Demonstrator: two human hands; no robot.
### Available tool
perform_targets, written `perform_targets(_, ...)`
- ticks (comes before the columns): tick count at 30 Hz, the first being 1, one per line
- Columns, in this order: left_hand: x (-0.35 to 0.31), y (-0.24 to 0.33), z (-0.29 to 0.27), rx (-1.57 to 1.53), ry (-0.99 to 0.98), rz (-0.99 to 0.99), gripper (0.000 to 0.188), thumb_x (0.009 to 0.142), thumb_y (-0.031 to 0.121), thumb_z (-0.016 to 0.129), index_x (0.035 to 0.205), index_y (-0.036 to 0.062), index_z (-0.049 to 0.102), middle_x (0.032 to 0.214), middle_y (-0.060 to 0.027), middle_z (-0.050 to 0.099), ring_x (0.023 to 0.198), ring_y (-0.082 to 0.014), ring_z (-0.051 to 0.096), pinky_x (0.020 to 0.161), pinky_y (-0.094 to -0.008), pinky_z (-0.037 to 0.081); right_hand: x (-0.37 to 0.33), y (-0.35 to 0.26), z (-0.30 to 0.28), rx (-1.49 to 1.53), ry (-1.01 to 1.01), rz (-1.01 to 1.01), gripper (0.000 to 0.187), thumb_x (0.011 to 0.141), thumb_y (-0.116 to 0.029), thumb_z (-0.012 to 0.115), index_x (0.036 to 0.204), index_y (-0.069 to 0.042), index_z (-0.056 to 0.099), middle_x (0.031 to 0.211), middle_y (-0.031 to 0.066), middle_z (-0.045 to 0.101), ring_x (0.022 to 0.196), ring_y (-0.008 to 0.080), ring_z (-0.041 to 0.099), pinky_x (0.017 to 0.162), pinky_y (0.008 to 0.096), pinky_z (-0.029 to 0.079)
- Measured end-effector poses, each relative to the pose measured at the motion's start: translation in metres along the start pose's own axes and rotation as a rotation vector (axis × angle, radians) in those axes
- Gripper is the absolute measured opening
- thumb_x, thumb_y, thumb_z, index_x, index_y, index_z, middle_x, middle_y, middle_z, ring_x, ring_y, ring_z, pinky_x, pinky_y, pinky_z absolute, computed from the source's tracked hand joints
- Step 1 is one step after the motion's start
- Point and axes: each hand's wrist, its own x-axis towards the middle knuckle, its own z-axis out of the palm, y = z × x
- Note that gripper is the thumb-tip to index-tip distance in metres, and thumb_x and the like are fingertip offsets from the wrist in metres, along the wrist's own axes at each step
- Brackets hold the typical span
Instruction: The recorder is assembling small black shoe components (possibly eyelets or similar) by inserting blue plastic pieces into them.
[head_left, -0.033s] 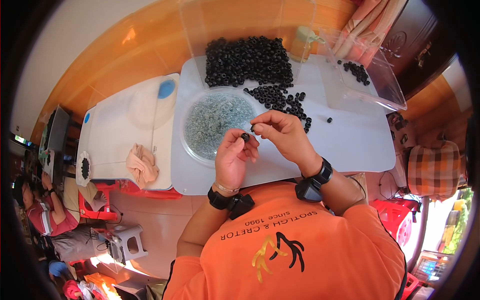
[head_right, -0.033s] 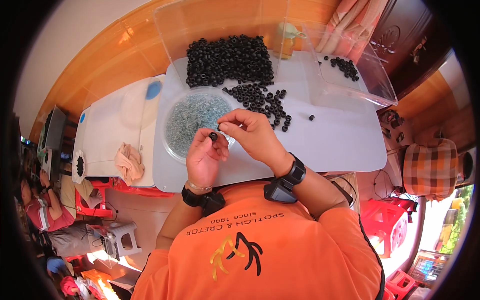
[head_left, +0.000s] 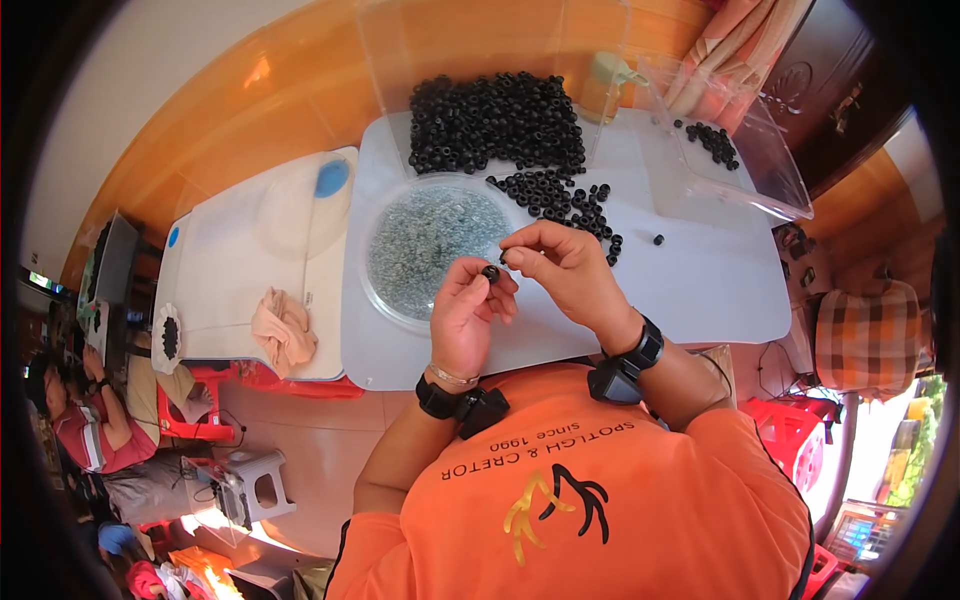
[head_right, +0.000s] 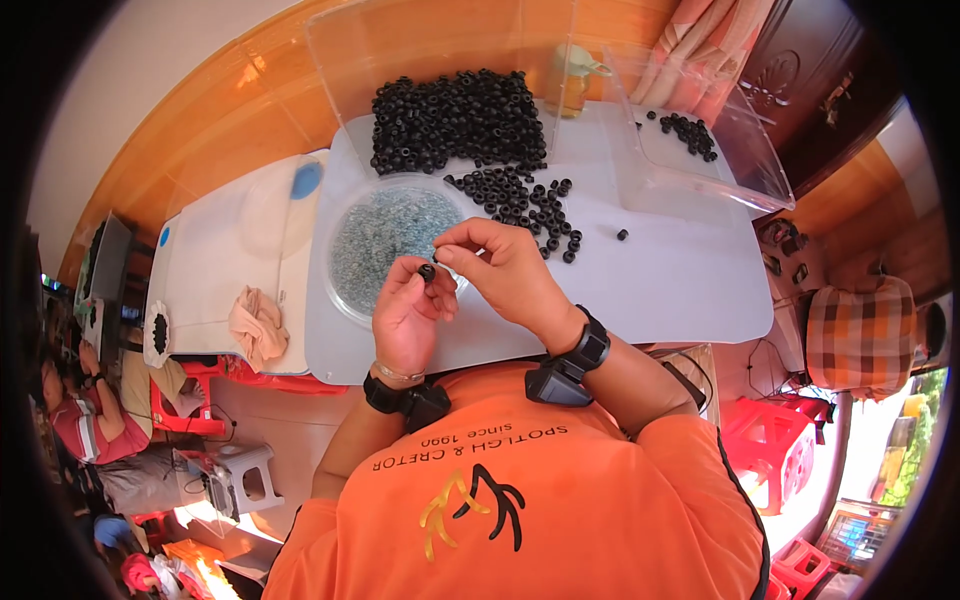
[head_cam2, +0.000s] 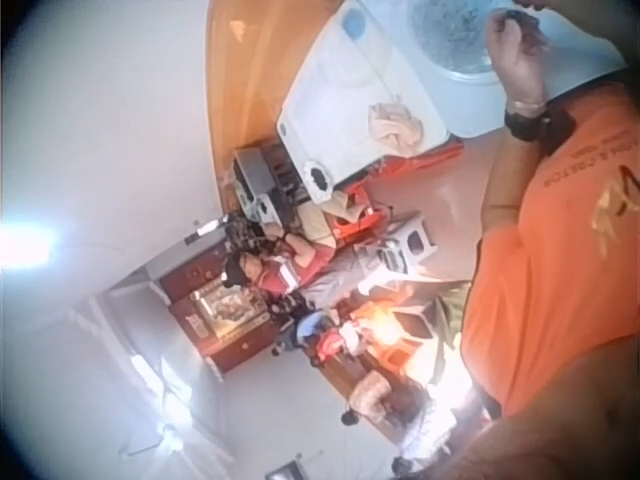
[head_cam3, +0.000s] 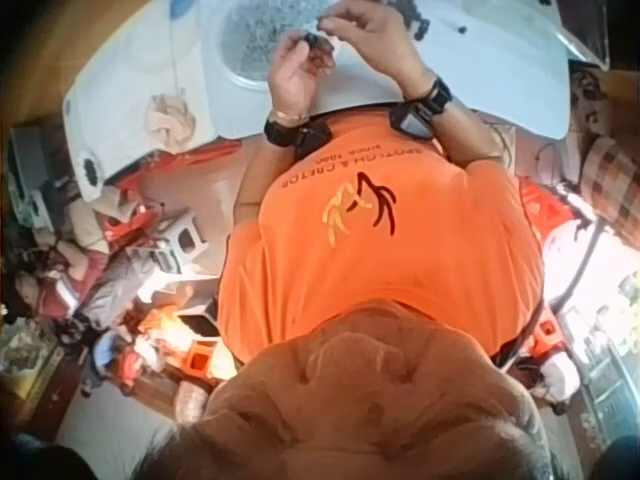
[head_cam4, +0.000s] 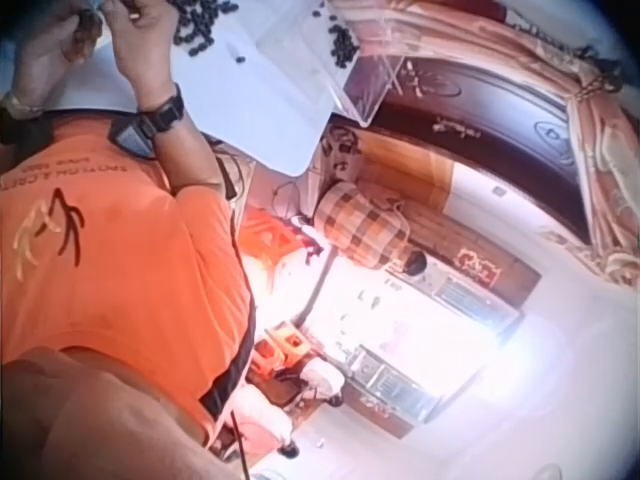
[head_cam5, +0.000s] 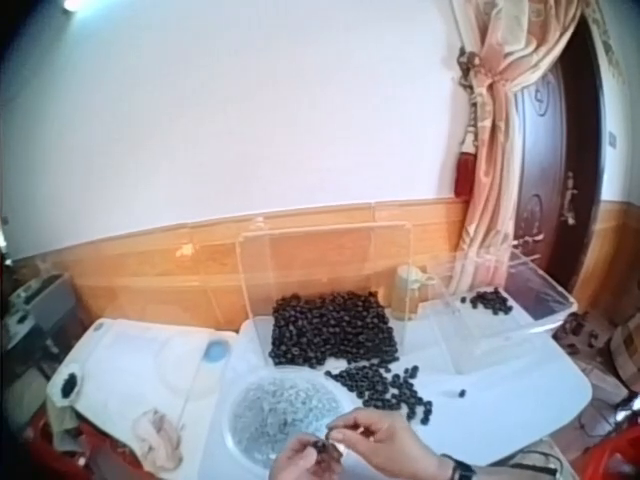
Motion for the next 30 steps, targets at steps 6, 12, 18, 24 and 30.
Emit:
perform_targets(6, 0.001, -0.004, 0.000, 0.052, 0.012, 0.003, 0.025, 0.098, 0.026, 0.055, 0.109, 0.0034, 0.053, 0.095, -0.0123, 0.065, 0.075, -0.0168, 0.062, 0.065, -0.0285, 0.048, -0.003, -0.005, 0.007, -0.121, 0.035, -0.036, 0.013, 0.093, -0.008, 0.068, 0.102, 0.001, 0.072, 0.092, 0.0046, 0.071, 0.081, 0.0085, 0.065, 0.072, 0.0244, 0.053)
perform_targets(12, 0.002, -0.004, -0.001, 0.054, 0.011, -0.008, 0.025, 0.098, 0.026, 0.055, 0.109, 0.0032, 0.053, 0.095, -0.0121, 0.065, 0.075, -0.0164, 0.062, 0.065, -0.0282, 0.048, -0.002, 0.001, 0.007, -0.165, 0.034, -0.145, 0.013, 0.093, -0.008, 0.068, 0.099, 0.004, 0.070, 0.089, 0.0085, 0.071, 0.071, 0.0109, 0.069, 0.065, 0.0256, 0.056)
perform_targets(18, 0.002, -0.004, 0.000, 0.051, 0.012, -0.026, 0.026, 0.098, 0.026, 0.055, 0.110, 0.0027, 0.053, 0.095, -0.0121, 0.065, 0.075, -0.0165, 0.062, 0.066, -0.0283, 0.048, -0.002, 0.004, 0.005, -0.208, 0.030, -0.135, 0.012, 0.093, -0.006, 0.068, 0.101, 0.002, 0.071, 0.091, 0.0069, 0.071, 0.076, 0.0111, 0.068, 0.071, 0.0258, 0.055)
perform_targets(24, 0.002, -0.005, 0.000, 0.065, 0.023, -0.042, 0.024, 0.099, 0.024, 0.053, 0.110, 0.0021, 0.054, 0.095, -0.0122, 0.065, 0.075, -0.0165, 0.062, 0.066, -0.0283, 0.048, -0.001, 0.006, 0.005, -0.233, 0.075, -0.199, 0.013, 0.092, -0.008, 0.069, 0.099, 0.002, 0.071, 0.091, 0.0092, 0.071, 0.072, 0.0123, 0.069, 0.066, 0.0266, 0.056)
perform_targets(30, 0.003, -0.006, -0.001, 0.053, 0.015, -0.048, 0.024, 0.099, 0.023, 0.052, 0.110, 0.0018, 0.054, 0.095, -0.0122, 0.065, 0.075, -0.0165, 0.062, 0.066, -0.0283, 0.048, -0.002, 0.009, 0.005, -0.205, 0.056, -0.163, 0.013, 0.092, -0.008, 0.069, 0.099, 0.002, 0.071, 0.091, 0.0087, 0.071, 0.072, 0.0118, 0.068, 0.066, 0.0263, 0.056)
